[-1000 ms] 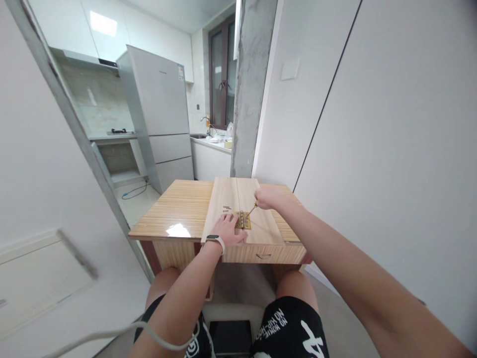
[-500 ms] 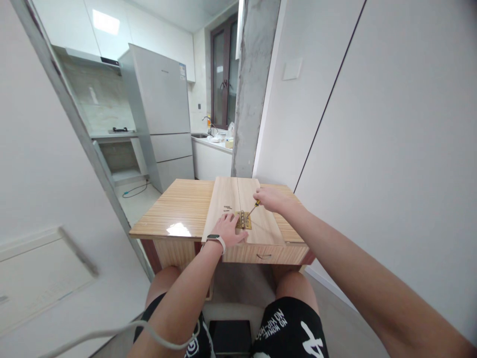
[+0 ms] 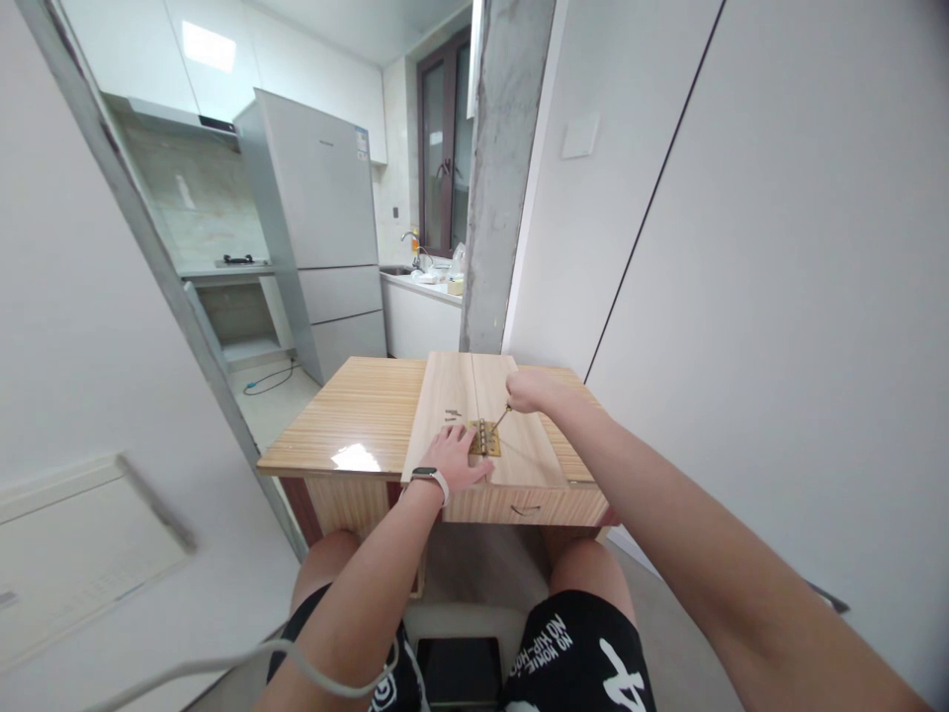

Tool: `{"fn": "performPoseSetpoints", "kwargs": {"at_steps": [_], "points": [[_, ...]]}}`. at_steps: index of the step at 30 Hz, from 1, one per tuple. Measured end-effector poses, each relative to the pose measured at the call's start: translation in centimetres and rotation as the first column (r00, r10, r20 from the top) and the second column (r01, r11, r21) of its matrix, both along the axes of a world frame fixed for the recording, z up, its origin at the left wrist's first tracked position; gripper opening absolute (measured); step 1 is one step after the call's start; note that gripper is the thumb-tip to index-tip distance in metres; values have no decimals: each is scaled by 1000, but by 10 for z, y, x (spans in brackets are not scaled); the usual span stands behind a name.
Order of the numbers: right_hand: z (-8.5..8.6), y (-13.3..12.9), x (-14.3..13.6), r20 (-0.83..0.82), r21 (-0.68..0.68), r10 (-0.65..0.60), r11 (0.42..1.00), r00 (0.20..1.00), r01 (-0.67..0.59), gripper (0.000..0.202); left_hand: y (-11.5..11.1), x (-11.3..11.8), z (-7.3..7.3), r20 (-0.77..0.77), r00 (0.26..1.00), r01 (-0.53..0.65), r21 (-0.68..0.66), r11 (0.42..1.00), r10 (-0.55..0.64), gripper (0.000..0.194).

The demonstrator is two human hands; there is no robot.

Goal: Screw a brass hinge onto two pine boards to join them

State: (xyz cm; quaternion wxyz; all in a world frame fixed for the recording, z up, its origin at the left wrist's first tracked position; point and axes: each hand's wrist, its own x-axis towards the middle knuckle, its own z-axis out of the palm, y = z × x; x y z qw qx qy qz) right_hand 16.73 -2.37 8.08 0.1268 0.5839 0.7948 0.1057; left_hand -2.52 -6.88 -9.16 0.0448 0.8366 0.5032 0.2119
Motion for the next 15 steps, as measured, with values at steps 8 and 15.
{"fn": "performPoseSetpoints", "kwargs": {"at_steps": [8, 15], "points": [[-3, -5, 4, 8, -21, 78, 997, 997, -78, 30, 0, -1, 1, 7, 1000, 11, 1, 1000, -11, 80], [-6, -15, 18, 109, 86, 383, 916, 917, -392, 16, 0, -2, 1, 6, 1000, 8, -9, 1000, -8, 82]]}}
